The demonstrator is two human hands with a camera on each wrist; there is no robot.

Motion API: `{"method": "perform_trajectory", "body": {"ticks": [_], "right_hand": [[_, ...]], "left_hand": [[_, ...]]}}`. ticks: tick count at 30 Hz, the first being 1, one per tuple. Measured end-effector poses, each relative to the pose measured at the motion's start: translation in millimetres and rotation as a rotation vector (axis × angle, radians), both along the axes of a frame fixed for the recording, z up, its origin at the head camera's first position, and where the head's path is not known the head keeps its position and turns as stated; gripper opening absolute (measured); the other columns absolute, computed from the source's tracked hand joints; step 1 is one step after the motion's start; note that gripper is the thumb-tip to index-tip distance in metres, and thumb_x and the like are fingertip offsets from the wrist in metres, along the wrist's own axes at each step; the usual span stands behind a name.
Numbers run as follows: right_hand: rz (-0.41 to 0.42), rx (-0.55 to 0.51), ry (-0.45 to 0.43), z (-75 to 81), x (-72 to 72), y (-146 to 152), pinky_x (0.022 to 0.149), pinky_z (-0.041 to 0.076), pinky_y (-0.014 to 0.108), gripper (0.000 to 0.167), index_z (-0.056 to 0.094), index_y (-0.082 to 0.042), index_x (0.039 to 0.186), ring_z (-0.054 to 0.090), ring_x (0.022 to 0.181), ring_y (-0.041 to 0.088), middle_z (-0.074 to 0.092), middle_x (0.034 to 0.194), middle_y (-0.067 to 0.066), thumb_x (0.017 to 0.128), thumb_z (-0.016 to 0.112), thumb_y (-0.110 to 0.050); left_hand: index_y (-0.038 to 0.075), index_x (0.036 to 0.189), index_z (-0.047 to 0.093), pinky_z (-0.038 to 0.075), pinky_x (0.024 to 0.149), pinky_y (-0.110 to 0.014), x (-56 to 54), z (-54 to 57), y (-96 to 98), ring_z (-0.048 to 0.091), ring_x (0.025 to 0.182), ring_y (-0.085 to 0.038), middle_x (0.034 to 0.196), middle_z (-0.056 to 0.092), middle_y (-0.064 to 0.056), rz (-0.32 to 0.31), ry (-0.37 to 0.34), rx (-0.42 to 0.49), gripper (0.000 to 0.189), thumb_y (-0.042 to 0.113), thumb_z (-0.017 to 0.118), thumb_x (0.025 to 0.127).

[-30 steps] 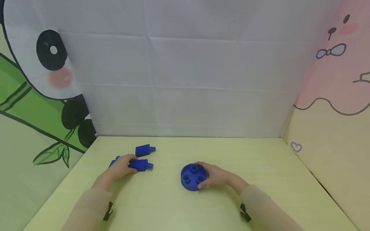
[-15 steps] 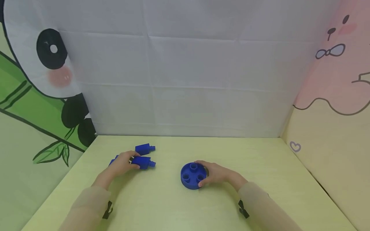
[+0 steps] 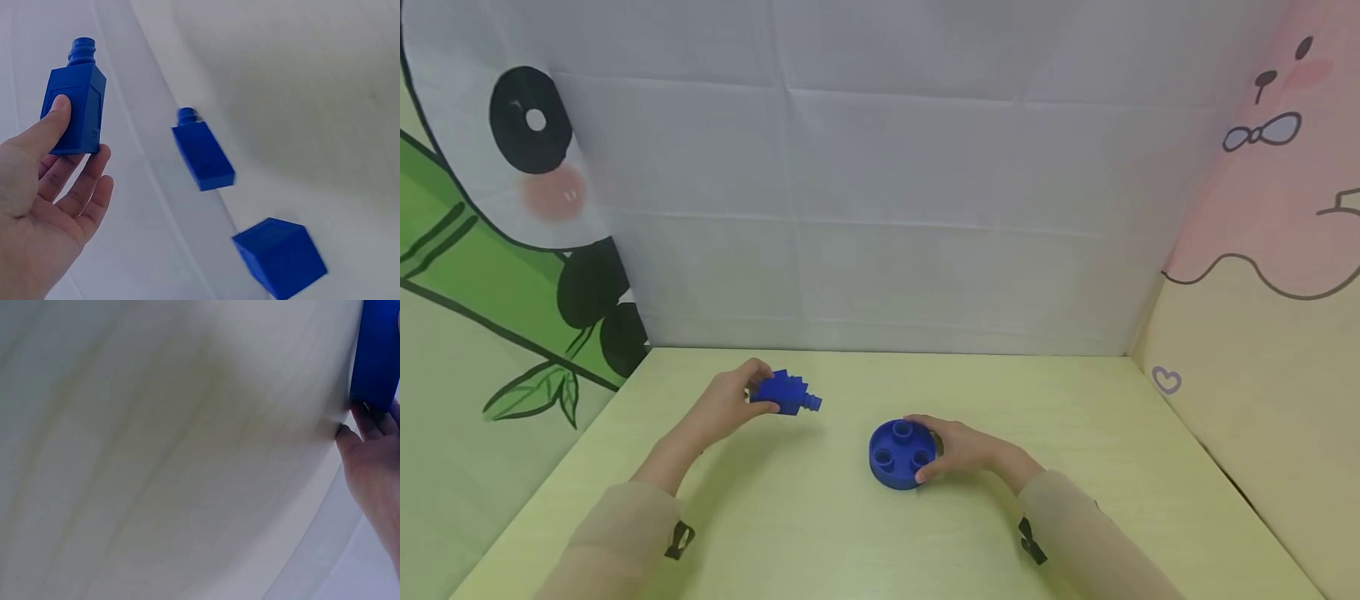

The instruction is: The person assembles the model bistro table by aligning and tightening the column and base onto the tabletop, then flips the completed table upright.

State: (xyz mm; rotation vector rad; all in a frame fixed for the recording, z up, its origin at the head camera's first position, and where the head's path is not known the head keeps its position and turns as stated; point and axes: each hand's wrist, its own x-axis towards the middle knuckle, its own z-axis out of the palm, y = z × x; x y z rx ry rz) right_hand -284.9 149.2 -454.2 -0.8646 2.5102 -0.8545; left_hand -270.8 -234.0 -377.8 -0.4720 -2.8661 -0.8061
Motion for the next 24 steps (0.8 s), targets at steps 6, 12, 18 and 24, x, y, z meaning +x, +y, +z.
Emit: {"method": "perform_trajectory", "body": {"ticks": [6, 12, 18, 24], "right_hand": [[0.004, -0.003, -0.005, 0.3, 1.3, -0.1, 0.106, 0.032, 0.054, 0.094, 0.029, -0.026, 0.147, 0.035, 0.135, 0.031, 0.038, 0.147, 0.006, 0.071, 0.078, -0.049], [0.003, 0.0, -0.004, 1.8, 1.2, -0.2, 0.106, 0.031, 0.054, 0.093, 0.029, -0.027, 0.147, 0.035, 0.134, 0.031, 0.039, 0.146, 0.007, 0.071, 0.079, -0.048], [0.003, 0.002, -0.012, 2.2, 0.6, -0.3, 0.106, 0.032, 0.053, 0.092, 0.03, -0.026, 0.147, 0.036, 0.134, 0.03, 0.039, 0.146, 0.007, 0.072, 0.078, -0.048], [0.0, 0.007, -0.025, 0.1, -1.2, -0.1, 0.105, 0.033, 0.052, 0.092, 0.029, -0.027, 0.147, 0.038, 0.132, 0.029, 0.04, 0.146, 0.006, 0.072, 0.077, -0.05]], "left_hand": [[0.009, 0.116, 0.056, 0.051, 0.081, -0.045, 14.5, 20.8, 25.6, 0.062, 0.095, -0.026, 0.105, 0.066, -0.01, -0.046, 0.062, 0.018, 0.04, 0.02, 0.074, 0.082], [0.007, 0.119, 0.059, 0.052, 0.085, -0.043, 29.0, 30.0, 56.0, 0.063, 0.098, -0.023, 0.114, 0.064, -0.008, -0.127, 0.151, -0.005, 0.043, 0.019, 0.074, 0.081], [0.012, 0.118, 0.062, 0.049, 0.09, -0.038, 35.9, 24.0, 79.3, 0.059, 0.106, -0.021, 0.115, 0.064, -0.003, -0.196, 0.238, -0.036, 0.043, 0.02, 0.076, 0.079], [0.016, 0.116, 0.064, 0.05, 0.084, -0.033, 34.2, 11.5, 97.6, 0.056, 0.102, -0.015, 0.11, 0.064, 0.002, -0.294, 0.354, -0.048, 0.042, 0.019, 0.078, 0.077]]}}
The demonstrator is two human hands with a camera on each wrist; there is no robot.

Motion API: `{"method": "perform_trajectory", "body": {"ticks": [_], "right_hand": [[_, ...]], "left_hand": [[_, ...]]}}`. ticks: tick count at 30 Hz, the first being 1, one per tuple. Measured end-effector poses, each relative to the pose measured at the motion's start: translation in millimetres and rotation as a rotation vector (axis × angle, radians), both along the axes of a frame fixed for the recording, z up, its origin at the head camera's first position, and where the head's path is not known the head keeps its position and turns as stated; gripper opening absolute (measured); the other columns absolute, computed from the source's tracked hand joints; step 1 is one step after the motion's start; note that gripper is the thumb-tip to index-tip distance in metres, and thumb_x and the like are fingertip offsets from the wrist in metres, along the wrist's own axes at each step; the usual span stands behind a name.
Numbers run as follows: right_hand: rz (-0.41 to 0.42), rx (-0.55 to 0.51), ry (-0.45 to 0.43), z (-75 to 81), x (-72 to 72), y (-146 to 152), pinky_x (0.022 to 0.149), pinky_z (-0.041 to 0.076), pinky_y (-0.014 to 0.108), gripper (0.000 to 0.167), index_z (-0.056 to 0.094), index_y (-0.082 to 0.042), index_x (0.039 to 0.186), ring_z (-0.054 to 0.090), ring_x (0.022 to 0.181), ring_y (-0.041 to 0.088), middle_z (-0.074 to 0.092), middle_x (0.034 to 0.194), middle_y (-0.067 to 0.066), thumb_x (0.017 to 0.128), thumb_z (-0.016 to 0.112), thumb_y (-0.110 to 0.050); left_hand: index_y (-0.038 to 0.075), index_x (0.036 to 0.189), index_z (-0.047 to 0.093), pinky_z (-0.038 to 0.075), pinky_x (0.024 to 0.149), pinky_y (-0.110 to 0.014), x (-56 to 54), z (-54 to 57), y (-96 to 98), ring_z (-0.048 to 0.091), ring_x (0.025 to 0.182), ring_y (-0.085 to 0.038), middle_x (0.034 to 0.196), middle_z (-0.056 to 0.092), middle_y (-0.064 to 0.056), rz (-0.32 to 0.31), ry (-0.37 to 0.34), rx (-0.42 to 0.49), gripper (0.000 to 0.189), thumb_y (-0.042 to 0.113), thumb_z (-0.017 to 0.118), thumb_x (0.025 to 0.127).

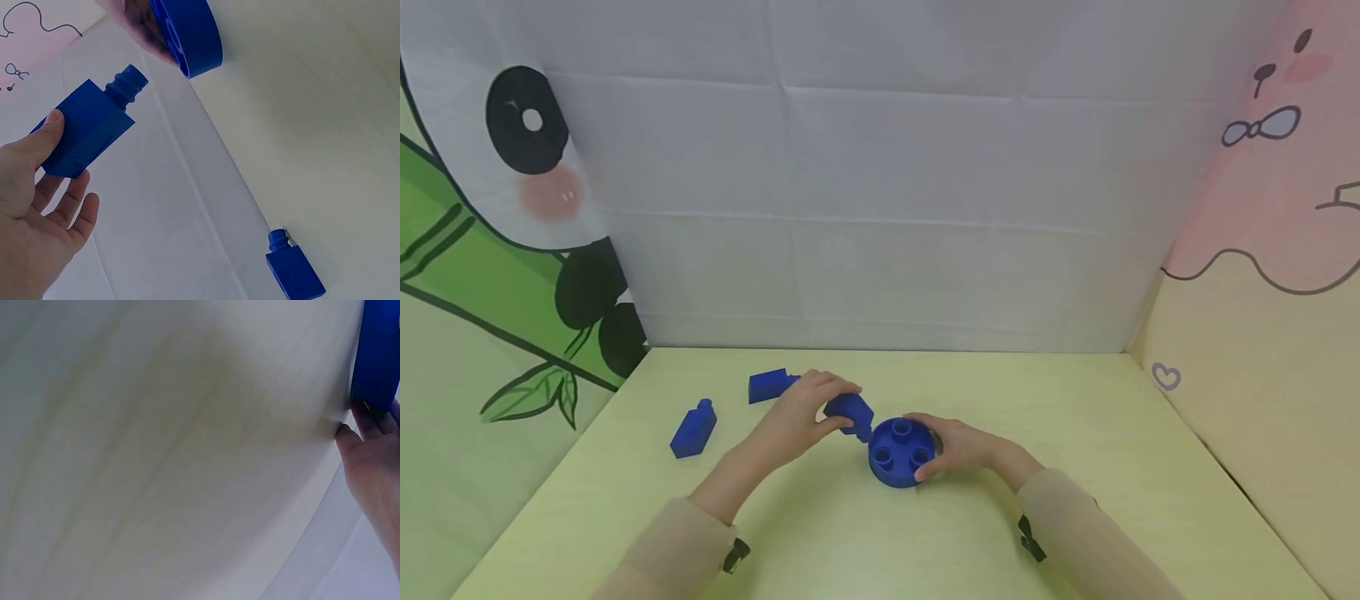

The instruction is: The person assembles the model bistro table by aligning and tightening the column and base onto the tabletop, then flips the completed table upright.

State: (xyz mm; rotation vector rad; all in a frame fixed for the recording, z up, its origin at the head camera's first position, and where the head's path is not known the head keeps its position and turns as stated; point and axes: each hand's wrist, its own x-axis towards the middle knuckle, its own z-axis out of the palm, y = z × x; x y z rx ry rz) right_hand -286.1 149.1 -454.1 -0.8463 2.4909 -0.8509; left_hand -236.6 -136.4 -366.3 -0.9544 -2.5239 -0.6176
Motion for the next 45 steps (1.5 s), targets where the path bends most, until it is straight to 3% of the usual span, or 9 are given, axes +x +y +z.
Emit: {"method": "perform_trajectory", "body": {"ticks": [12, 19, 25, 30, 34, 38, 42, 45], "right_hand": [[0.015, -0.016, -0.001, 0.6, -0.5, 1.4, 0.104, 0.035, 0.051, 0.091, 0.029, -0.024, 0.147, 0.039, 0.131, 0.028, 0.04, 0.145, 0.007, 0.074, 0.076, -0.049], [0.017, -0.03, -0.013, 0.8, 0.1, 0.6, 0.103, 0.035, 0.051, 0.09, 0.028, -0.025, 0.147, 0.04, 0.13, 0.029, 0.041, 0.145, 0.006, 0.075, 0.076, -0.048], [0.027, -0.032, -0.011, 2.3, 1.1, -0.2, 0.104, 0.035, 0.051, 0.09, 0.028, -0.023, 0.147, 0.04, 0.131, 0.029, 0.041, 0.145, 0.007, 0.075, 0.076, -0.046], [0.032, -0.025, -0.011, 4.6, 2.1, -1.1, 0.104, 0.035, 0.05, 0.089, 0.029, -0.023, 0.147, 0.041, 0.131, 0.029, 0.041, 0.145, 0.007, 0.075, 0.077, -0.045], [0.029, -0.018, -0.005, 4.6, 2.0, -0.7, 0.104, 0.035, 0.05, 0.089, 0.029, -0.021, 0.147, 0.04, 0.131, 0.029, 0.04, 0.145, 0.008, 0.075, 0.077, -0.044], [0.027, -0.013, 0.001, 4.3, 2.2, -0.3, 0.104, 0.035, 0.051, 0.088, 0.029, -0.02, 0.147, 0.039, 0.132, 0.03, 0.04, 0.145, 0.01, 0.076, 0.076, -0.044], [0.023, -0.018, -0.006, 4.3, 2.4, 0.6, 0.104, 0.036, 0.051, 0.089, 0.029, -0.021, 0.147, 0.039, 0.131, 0.031, 0.04, 0.145, 0.01, 0.076, 0.076, -0.044], [0.018, -0.027, -0.013, 4.6, 2.4, 1.6, 0.103, 0.036, 0.051, 0.089, 0.029, -0.021, 0.147, 0.04, 0.131, 0.032, 0.04, 0.145, 0.011, 0.076, 0.077, -0.043]], "left_hand": [[0.017, 0.116, 0.065, 0.048, 0.088, -0.033, -5.4, -25.6, 22.7, 0.053, 0.103, -0.014, 0.109, 0.063, 0.004, -0.115, -0.035, -0.036, 0.038, 0.019, 0.076, 0.08], [0.016, 0.114, 0.067, 0.048, 0.088, -0.034, -6.6, -34.2, 26.5, 0.052, 0.102, -0.014, 0.107, 0.063, 0.004, -0.159, -0.037, -0.055, 0.04, 0.019, 0.078, 0.076], [0.015, 0.114, 0.066, 0.048, 0.091, -0.032, -10.2, -42.5, 28.3, 0.053, 0.104, -0.012, 0.109, 0.065, 0.005, -0.161, -0.142, -0.026, 0.042, 0.021, 0.08, 0.075], [0.014, 0.111, 0.067, 0.05, 0.089, -0.034, -13.5, -47.0, 29.0, 0.054, 0.103, -0.013, 0.107, 0.064, 0.004, -0.172, -0.22, 0.068, 0.042, 0.018, 0.082, 0.072], [0.013, 0.114, 0.065, 0.05, 0.086, -0.038, -13.0, -49.7, 31.5, 0.054, 0.102, -0.015, 0.108, 0.063, 0.004, -0.114, -0.29, 0.111, 0.048, 0.026, 0.082, 0.072], [0.011, 0.117, 0.06, 0.048, 0.078, -0.033, -6.6, -48.8, 37.2, 0.054, 0.093, -0.018, 0.101, 0.059, 0.004, 0.031, -0.34, 0.101, 0.064, 0.047, 0.08, 0.068], [0.013, 0.107, 0.056, 0.043, 0.063, -0.026, 0.2, -44.7, 43.4, 0.048, 0.077, -0.014, 0.086, 0.053, 0.001, 0.157, -0.377, 0.104, 0.067, 0.058, 0.079, 0.063], [0.015, 0.098, 0.053, 0.04, 0.057, -0.025, 2.1, -42.8, 47.1, 0.045, 0.071, -0.013, 0.079, 0.049, 0.0, 0.188, -0.404, 0.133, 0.061, 0.057, 0.079, 0.062]]}}
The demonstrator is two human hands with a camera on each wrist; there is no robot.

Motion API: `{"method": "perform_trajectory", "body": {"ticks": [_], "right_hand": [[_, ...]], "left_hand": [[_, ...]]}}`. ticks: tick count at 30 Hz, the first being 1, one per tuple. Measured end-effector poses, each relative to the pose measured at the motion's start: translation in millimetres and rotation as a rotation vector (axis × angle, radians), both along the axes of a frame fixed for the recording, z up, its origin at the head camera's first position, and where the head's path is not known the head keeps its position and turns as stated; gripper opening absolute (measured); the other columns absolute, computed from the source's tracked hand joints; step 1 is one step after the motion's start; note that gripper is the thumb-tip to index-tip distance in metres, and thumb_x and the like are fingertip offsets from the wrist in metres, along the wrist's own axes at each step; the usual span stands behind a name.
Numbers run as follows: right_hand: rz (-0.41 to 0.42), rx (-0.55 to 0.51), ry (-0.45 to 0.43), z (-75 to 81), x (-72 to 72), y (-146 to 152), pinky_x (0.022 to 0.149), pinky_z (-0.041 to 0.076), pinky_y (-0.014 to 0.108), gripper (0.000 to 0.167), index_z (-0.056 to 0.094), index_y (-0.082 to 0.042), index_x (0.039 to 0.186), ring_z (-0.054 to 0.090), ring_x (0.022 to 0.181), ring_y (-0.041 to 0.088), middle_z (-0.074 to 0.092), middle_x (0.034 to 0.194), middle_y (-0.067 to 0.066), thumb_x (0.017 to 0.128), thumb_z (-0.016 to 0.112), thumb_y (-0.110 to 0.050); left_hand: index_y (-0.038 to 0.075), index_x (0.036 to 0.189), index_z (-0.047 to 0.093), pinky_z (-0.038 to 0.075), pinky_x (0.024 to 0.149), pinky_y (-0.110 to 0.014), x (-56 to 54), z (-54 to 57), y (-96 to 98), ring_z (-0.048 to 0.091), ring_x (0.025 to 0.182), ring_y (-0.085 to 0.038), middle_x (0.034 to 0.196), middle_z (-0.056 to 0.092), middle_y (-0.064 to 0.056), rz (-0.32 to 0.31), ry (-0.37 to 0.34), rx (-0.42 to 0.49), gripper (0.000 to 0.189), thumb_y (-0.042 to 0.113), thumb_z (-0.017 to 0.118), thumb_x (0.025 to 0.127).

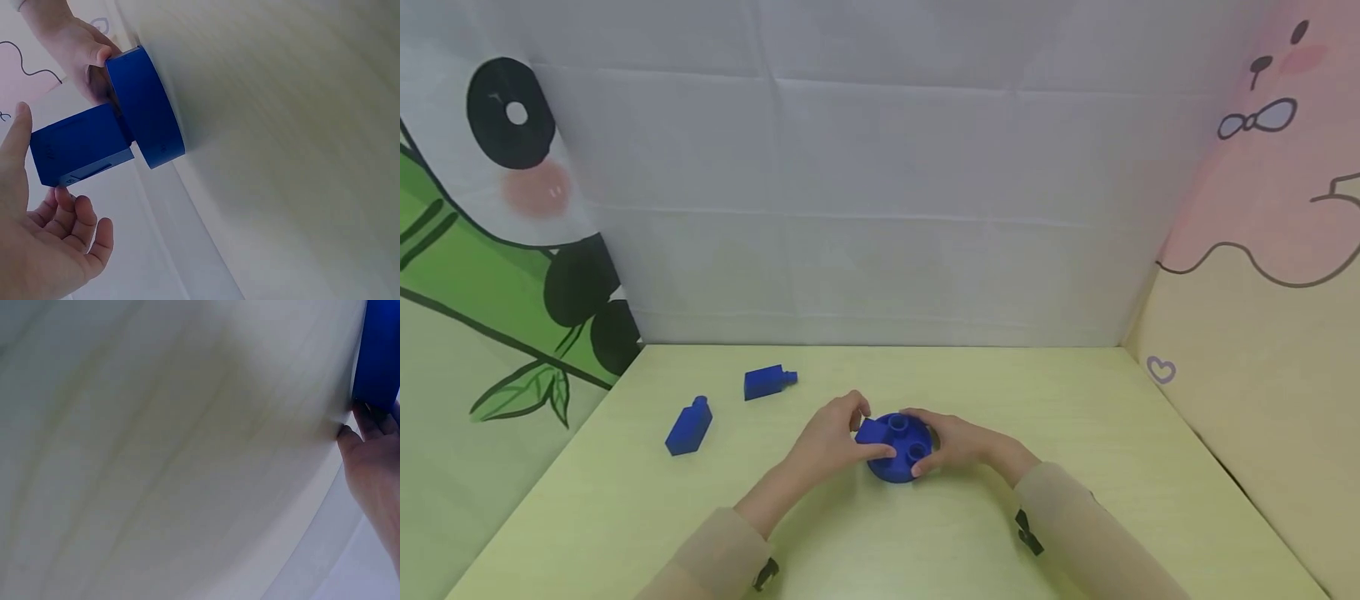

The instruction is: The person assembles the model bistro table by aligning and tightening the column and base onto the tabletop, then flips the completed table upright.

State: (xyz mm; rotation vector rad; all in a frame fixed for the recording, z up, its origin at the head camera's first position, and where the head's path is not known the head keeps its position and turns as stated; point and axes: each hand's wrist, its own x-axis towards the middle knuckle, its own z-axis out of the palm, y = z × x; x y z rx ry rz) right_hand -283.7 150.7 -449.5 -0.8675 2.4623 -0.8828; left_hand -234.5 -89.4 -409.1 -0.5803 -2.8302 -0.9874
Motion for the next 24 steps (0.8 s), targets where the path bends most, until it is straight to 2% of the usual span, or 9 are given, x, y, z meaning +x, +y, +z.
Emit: {"method": "perform_trajectory", "body": {"ticks": [6, 11, 16, 24], "right_hand": [[-0.003, -0.003, -0.005, 0.1, 0.0, 0.0, 0.103, 0.037, 0.051, 0.087, 0.029, -0.022, 0.147, 0.04, 0.13, 0.031, 0.04, 0.145, 0.01, 0.076, 0.076, -0.043], [-0.006, -0.002, -0.002, -0.7, 0.0, -0.4, 0.104, 0.035, 0.052, 0.088, 0.03, -0.022, 0.147, 0.038, 0.132, 0.032, 0.039, 0.145, 0.011, 0.076, 0.077, -0.043], [-0.011, 0.007, 0.008, -1.7, -0.2, -0.1, 0.104, 0.035, 0.053, 0.088, 0.029, -0.023, 0.147, 0.038, 0.132, 0.033, 0.039, 0.146, 0.011, 0.076, 0.076, -0.044], [-0.016, 0.023, 0.011, -0.6, -0.4, -0.4, 0.104, 0.034, 0.053, 0.09, 0.028, -0.024, 0.147, 0.038, 0.132, 0.033, 0.038, 0.147, 0.01, 0.075, 0.076, -0.046]], "left_hand": [[0.016, 0.096, 0.054, 0.043, 0.065, -0.025, -1.3, -2.3, 0.1, 0.049, 0.079, -0.016, 0.082, 0.05, 0.004, -0.028, 0.005, 0.055, 0.053, 0.047, 0.083, 0.064], [0.013, 0.104, 0.059, 0.046, 0.069, -0.028, -5.1, -4.3, -8.5, 0.051, 0.085, -0.018, 0.088, 0.053, 0.007, -0.116, 0.023, 0.102, 0.05, 0.041, 0.082, 0.069], [0.016, 0.111, 0.062, 0.05, 0.078, -0.038, -11.6, -4.5, -21.3, 0.053, 0.088, -0.01, 0.099, 0.06, 0.01, -0.203, 0.039, 0.115, 0.046, 0.038, 0.079, 0.075], [0.015, 0.122, 0.061, 0.049, 0.088, -0.044, -22.9, -1.9, -34.6, 0.055, 0.107, -0.016, 0.119, 0.062, 0.003, -0.324, 0.032, 0.072, 0.037, 0.017, 0.069, 0.086]]}}
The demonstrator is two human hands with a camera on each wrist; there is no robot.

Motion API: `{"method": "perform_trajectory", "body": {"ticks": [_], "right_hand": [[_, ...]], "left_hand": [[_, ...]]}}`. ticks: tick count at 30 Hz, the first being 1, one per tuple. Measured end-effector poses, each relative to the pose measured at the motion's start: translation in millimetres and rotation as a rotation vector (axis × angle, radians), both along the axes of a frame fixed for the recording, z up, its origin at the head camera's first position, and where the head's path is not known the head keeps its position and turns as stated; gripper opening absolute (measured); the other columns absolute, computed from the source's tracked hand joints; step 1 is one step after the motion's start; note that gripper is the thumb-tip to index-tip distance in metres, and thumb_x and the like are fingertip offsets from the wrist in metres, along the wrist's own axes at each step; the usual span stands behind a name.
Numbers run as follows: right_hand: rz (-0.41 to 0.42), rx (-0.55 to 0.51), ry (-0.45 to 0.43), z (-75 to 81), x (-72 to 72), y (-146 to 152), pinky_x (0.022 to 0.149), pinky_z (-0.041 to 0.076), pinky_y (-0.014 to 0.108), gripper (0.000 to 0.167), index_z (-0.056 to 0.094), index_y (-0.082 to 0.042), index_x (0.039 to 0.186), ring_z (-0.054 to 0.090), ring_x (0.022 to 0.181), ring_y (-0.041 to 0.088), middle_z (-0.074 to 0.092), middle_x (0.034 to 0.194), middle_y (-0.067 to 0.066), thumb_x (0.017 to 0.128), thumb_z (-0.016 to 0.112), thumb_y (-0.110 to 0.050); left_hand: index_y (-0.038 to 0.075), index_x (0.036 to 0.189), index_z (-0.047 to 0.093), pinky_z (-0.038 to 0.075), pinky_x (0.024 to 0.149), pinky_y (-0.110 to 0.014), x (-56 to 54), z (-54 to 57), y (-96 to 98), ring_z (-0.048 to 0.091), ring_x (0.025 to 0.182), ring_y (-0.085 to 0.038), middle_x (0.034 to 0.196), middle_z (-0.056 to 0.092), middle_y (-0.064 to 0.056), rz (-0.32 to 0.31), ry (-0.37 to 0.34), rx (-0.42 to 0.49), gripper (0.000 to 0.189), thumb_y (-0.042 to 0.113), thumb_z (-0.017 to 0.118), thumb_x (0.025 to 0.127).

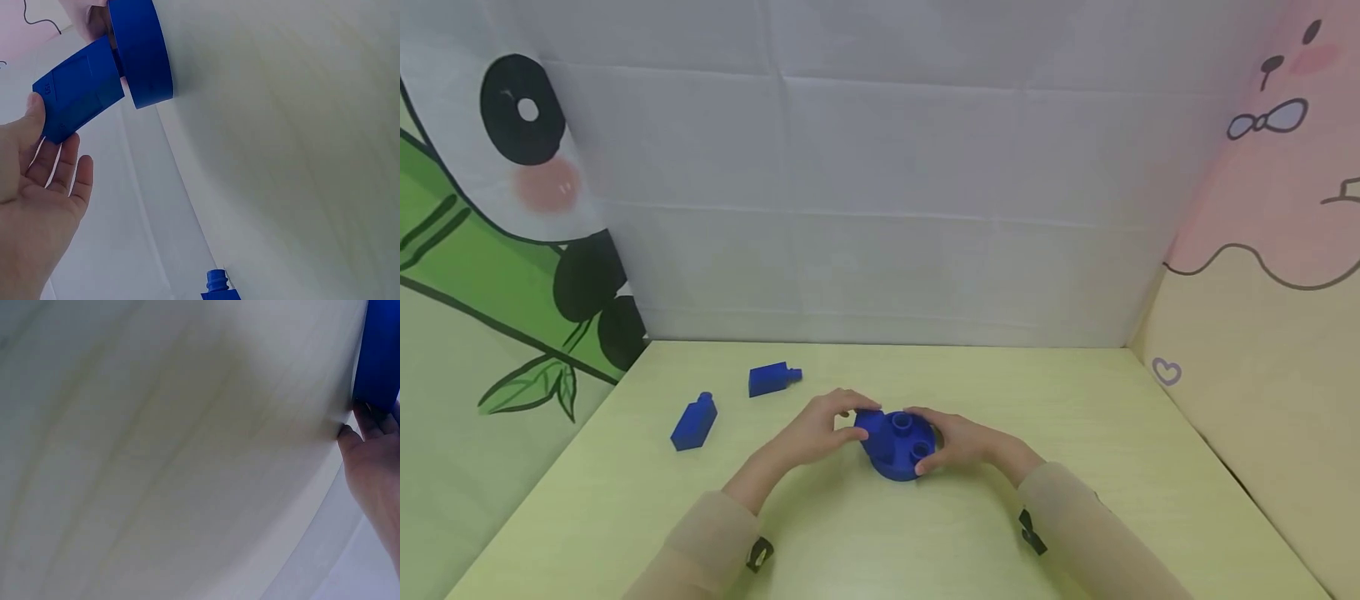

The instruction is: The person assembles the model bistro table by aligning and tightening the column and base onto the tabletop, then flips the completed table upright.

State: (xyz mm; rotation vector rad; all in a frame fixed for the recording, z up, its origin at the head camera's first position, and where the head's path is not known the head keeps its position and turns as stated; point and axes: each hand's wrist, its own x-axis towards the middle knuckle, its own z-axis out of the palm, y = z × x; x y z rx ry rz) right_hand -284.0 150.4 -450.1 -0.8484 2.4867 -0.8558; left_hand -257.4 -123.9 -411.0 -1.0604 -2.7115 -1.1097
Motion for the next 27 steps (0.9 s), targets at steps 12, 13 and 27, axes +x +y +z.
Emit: {"method": "perform_trajectory", "body": {"ticks": [12, 13, 27], "right_hand": [[0.003, 0.002, 0.01, -1.9, 0.5, -2.0, 0.104, 0.034, 0.054, 0.09, 0.028, -0.022, 0.148, 0.037, 0.133, 0.034, 0.037, 0.147, 0.011, 0.076, 0.076, -0.046], [0.003, 0.002, 0.01, -1.7, 0.7, -2.0, 0.104, 0.034, 0.054, 0.09, 0.028, -0.022, 0.148, 0.036, 0.133, 0.034, 0.037, 0.147, 0.011, 0.076, 0.076, -0.046], [0.018, -0.014, 0.008, -5.4, -2.4, -1.7, 0.105, 0.034, 0.052, 0.089, 0.028, -0.022, 0.148, 0.037, 0.133, 0.032, 0.038, 0.147, 0.011, 0.076, 0.076, -0.044]], "left_hand": [[0.015, 0.136, 0.048, 0.046, 0.093, -0.047, -0.9, -7.3, 4.0, 0.05, 0.12, -0.024, 0.134, 0.05, -0.003, 0.08, -0.088, 0.007, 0.061, 0.041, 0.069, 0.084], [0.016, 0.136, 0.047, 0.047, 0.09, -0.045, 1.1, -7.2, 6.4, 0.051, 0.117, -0.023, 0.132, 0.051, -0.003, 0.132, -0.104, 0.013, 0.067, 0.045, 0.07, 0.081], [0.012, 0.107, 0.051, 0.045, 0.06, -0.026, 9.5, -8.4, 25.6, 0.051, 0.072, -0.015, 0.083, 0.056, 0.0, 0.387, -0.154, 0.083, 0.056, 0.042, 0.081, 0.071]]}}
